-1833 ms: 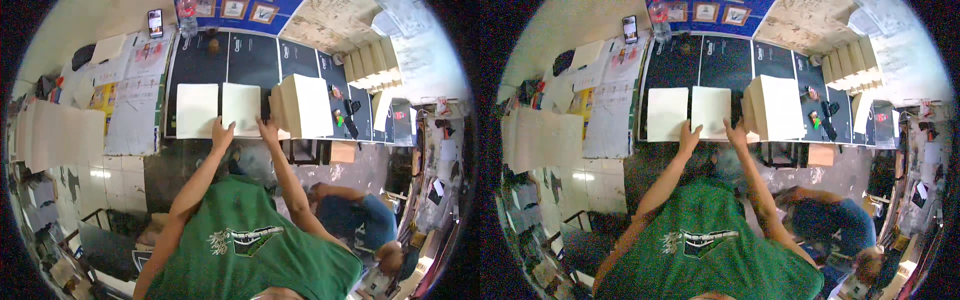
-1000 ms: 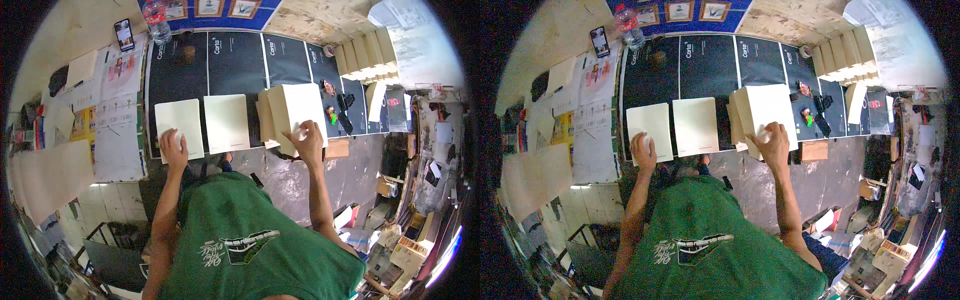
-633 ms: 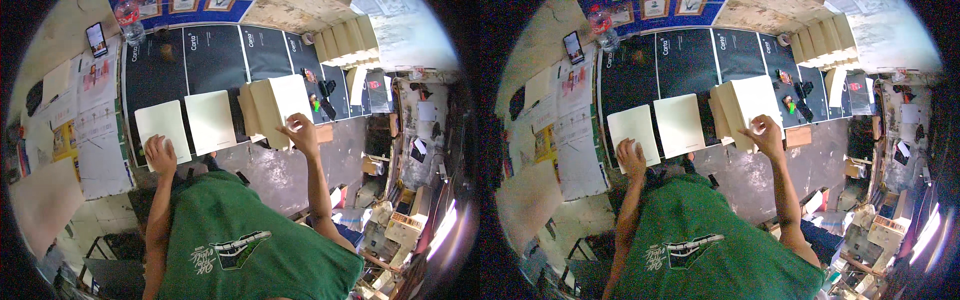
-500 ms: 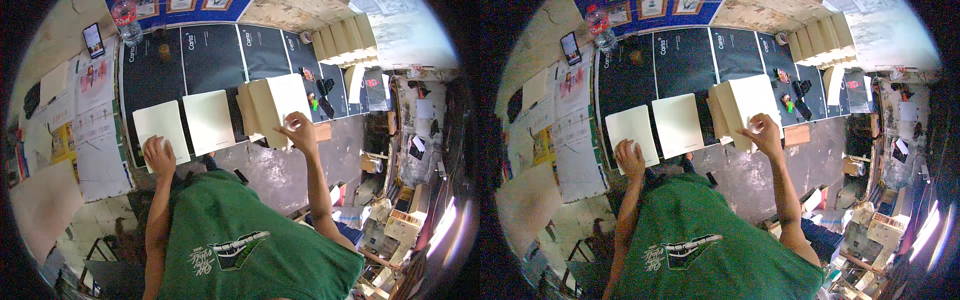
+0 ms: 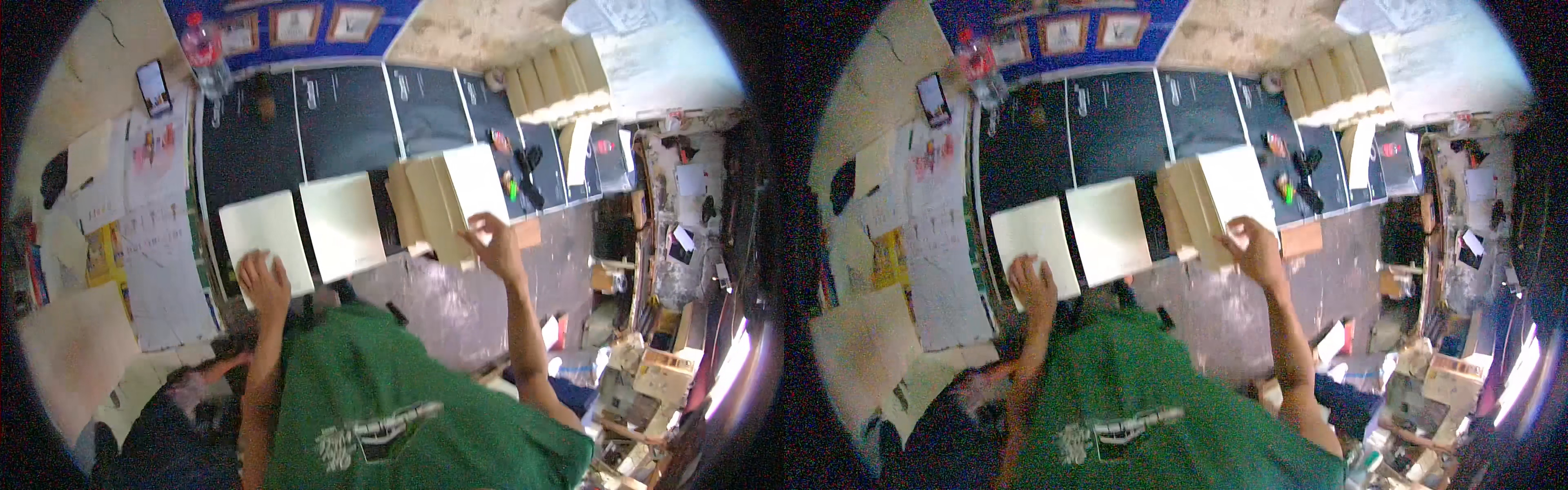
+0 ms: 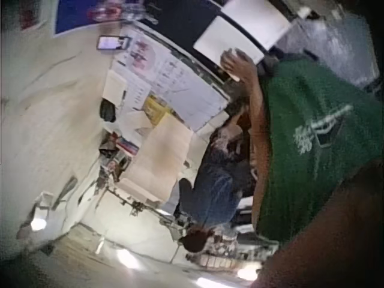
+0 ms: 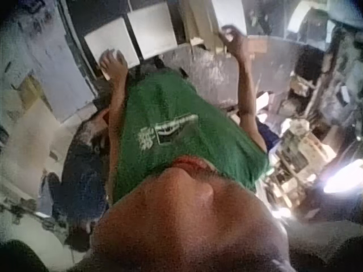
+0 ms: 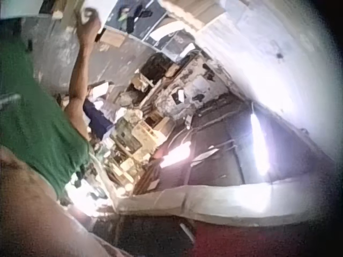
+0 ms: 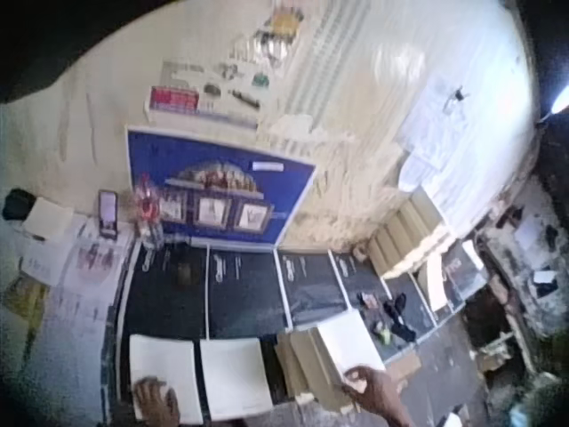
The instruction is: The person picks up groups of paper sheets from several piles on a table and aligns them into a single stack by tapping the edges against the table and their hands.
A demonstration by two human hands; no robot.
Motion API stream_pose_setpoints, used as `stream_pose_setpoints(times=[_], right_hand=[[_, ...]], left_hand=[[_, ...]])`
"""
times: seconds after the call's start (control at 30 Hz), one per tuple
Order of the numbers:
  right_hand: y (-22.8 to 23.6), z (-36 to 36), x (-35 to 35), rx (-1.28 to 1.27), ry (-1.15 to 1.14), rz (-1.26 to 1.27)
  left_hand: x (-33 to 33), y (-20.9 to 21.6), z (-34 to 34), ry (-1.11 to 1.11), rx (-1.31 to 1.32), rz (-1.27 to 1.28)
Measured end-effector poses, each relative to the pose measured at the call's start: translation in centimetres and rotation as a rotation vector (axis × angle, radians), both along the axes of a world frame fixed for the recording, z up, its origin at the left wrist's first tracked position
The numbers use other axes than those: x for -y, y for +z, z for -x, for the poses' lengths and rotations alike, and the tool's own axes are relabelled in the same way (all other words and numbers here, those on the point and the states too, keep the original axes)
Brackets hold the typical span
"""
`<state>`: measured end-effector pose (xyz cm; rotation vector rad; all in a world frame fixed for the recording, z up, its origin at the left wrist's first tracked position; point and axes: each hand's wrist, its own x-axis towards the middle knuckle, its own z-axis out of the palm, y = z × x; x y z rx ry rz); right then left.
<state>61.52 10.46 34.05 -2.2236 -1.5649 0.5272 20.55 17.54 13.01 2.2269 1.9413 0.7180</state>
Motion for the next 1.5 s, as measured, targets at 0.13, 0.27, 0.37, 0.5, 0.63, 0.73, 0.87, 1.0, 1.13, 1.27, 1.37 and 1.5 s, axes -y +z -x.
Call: stream_pose_setpoints(times=[0.13,0.27,0.37,0.5,0.63,0.73,0.87,1.0,1.13,1.27,1.37,1.5], right_hand=[[0.6,0.4,0.3,0.081,0.076,-0.017],[1.5,1.2,-0.5,0.155,0.116,0.04],[1.4,2.3,-1.3,0.202,0.097,-0.072],[0.8,2.4,-1.3,0.224,0.078,-0.097],[0.8,2.3,-1.2,0.235,0.072,-0.098],[0.9,2.5,-1.3,0.262,0.096,-0.116],[1.0,2.1,-1.3,0.211,0.094,-0.091],[0.8,1.5,-1.1,0.224,0.12,-0.095],[1.1,1.5,-1.1,0.185,0.132,-0.088],[0.9,0.7,-0.9,0.196,0.235,-0.123],[0.8,1.0,-0.6,0.133,0.098,-0.03],[1.0,1.5,-0.5,0.258,0.145,-0.002]], left_hand=[[0.5,0.7,0.1,-0.019,0.069,-0.005],[0.1,0.7,-0.1,-0.003,0.038,-0.067],[-0.3,1.1,-0.3,-0.017,0.053,-0.086],[0.0,0.9,-0.1,-0.012,0.055,-0.057],[0.1,1.0,-0.1,-0.001,0.056,-0.02],[0.1,1.1,-0.2,-0.004,0.062,-0.042],[0.2,0.7,-0.1,0.0,0.041,-0.056],[0.1,0.4,-0.1,0.002,0.015,-0.067],[0.1,0.5,-0.1,0.01,-0.011,-0.075],[0.0,0.7,0.0,-0.001,0.024,-0.084],[0.0,0.9,-0.2,0.002,0.033,-0.089],[0.1,1.1,-0.1,-0.01,0.041,-0.094]])
